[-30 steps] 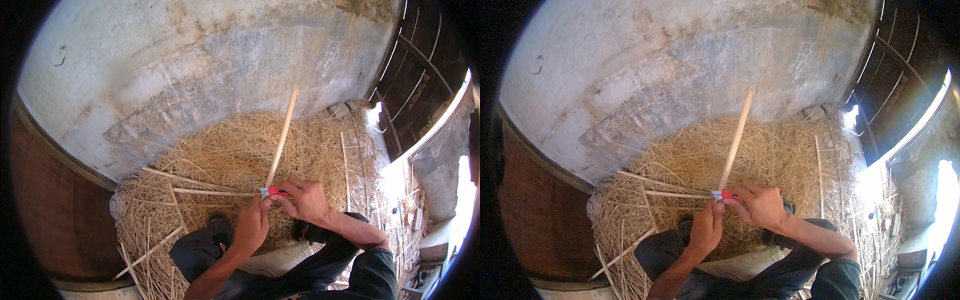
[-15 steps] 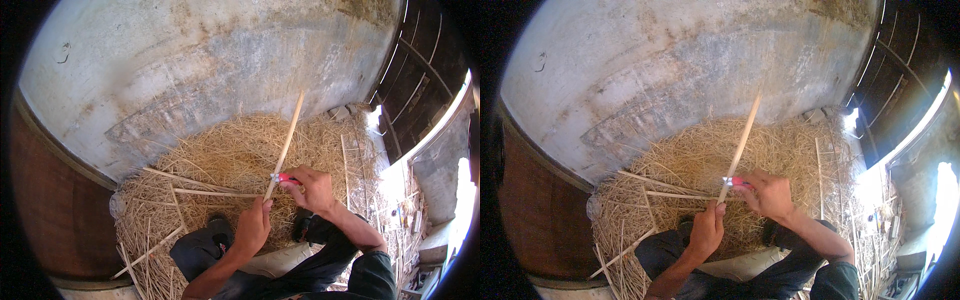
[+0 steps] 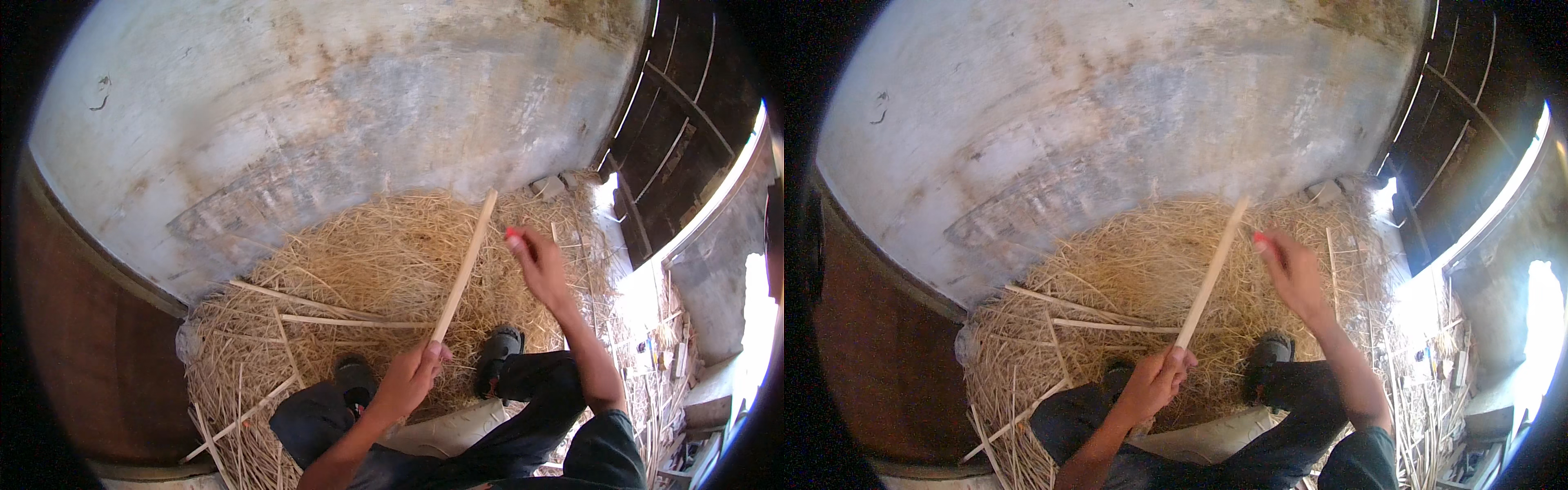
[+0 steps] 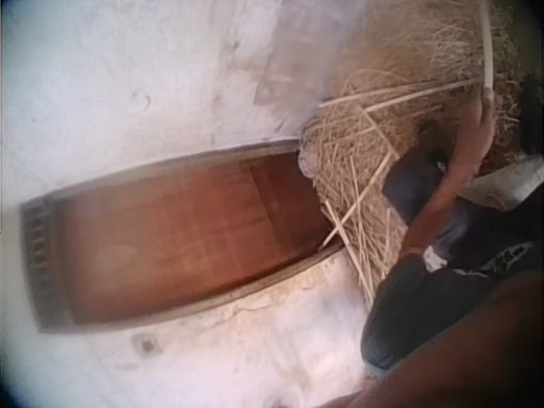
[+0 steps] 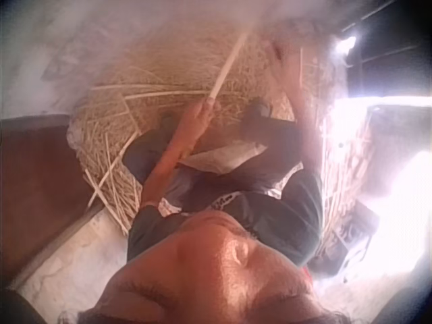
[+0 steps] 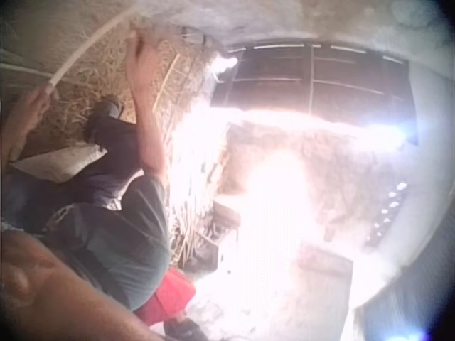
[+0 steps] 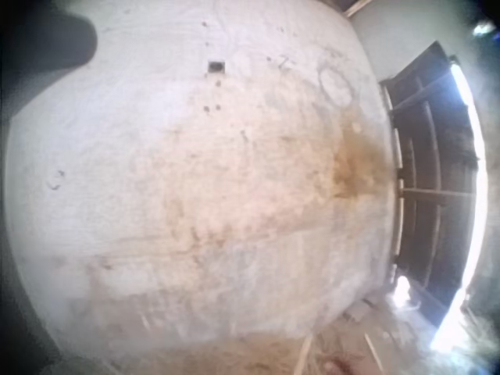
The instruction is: The person sits on a straw-covered floor and uses a red utility knife to shave and smooth a long, thin bamboo stick. They rotate the stick and scrape along its length to remove the outer layer, then switch to a larger knife to continue refining the surface.
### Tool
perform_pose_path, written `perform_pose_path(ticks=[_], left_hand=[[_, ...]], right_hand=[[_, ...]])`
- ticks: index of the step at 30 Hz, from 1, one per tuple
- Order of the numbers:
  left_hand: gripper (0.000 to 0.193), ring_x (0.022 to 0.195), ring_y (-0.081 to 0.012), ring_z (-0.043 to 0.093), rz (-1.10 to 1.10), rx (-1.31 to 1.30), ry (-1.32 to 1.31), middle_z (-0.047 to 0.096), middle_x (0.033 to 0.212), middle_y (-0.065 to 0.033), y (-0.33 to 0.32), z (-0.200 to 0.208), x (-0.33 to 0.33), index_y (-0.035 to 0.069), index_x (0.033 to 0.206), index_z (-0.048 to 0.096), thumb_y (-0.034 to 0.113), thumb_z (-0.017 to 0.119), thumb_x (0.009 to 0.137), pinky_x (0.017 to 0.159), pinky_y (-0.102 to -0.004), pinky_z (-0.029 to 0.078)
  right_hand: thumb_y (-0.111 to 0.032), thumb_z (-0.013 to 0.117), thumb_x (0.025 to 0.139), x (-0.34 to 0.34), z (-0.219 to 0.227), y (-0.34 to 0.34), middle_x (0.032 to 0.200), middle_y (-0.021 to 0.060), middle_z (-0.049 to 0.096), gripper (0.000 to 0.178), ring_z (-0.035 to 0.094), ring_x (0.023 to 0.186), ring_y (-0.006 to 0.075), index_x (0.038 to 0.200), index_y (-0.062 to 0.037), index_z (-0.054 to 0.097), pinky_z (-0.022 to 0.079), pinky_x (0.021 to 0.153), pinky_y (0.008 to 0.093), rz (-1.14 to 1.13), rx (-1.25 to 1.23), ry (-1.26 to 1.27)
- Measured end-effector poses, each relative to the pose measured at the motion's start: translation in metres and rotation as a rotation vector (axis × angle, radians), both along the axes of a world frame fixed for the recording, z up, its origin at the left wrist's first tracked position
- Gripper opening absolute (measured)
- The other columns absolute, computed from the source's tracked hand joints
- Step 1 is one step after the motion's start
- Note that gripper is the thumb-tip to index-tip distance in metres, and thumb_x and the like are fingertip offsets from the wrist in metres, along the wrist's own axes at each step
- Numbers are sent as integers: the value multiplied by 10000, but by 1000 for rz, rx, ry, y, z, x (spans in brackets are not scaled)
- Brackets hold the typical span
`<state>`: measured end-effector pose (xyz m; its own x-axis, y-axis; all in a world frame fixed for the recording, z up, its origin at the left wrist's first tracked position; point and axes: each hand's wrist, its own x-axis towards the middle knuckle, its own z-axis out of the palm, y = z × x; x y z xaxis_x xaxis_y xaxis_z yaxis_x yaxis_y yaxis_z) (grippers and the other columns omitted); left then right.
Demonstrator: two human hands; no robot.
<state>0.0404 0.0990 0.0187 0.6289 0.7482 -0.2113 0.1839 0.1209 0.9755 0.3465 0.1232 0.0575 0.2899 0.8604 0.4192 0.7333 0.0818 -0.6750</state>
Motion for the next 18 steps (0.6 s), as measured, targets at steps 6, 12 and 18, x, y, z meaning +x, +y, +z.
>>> perform_pose_path(ticks=[6, 12, 18], left_hand=[[432, 636, -162, 555, 66, 50, -24, 582, 746, -60, 1, 0, 6, 6, 1108, 608, 384, 401, 1141, 603, -340, 454], [423, 646, -292, 659, 171, 296, 24, 643, 747, -151, 2, 2, 10, -33, 1114, 587, 356, 421, 1134, 616, -419, 490], [391, 650, -397, 669, 236, 414, 106, 636, 724, -207, 1, 8, 13, -46, 1081, 574, 321, 446, 1127, 596, -463, 480]], right_hand=[[-267, 733, 943, -70, -5, -28, 876, 87, 684, 233, 704, 710, 299, 1116, -112, 718, 573, 618, 396, 388, 73, -214], [-227, 770, 886, -95, -11, -40, 835, 78, 670, 203, 691, 649, 282, 1047, -107, 738, 562, 558, 388, 438, 66, -318], [-225, 781, 881, -97, -4, -35, 795, 68, 663, 197, 684, 626, 278, 1043, -115, 754, 550, 545, 382, 408, 75, -288]])
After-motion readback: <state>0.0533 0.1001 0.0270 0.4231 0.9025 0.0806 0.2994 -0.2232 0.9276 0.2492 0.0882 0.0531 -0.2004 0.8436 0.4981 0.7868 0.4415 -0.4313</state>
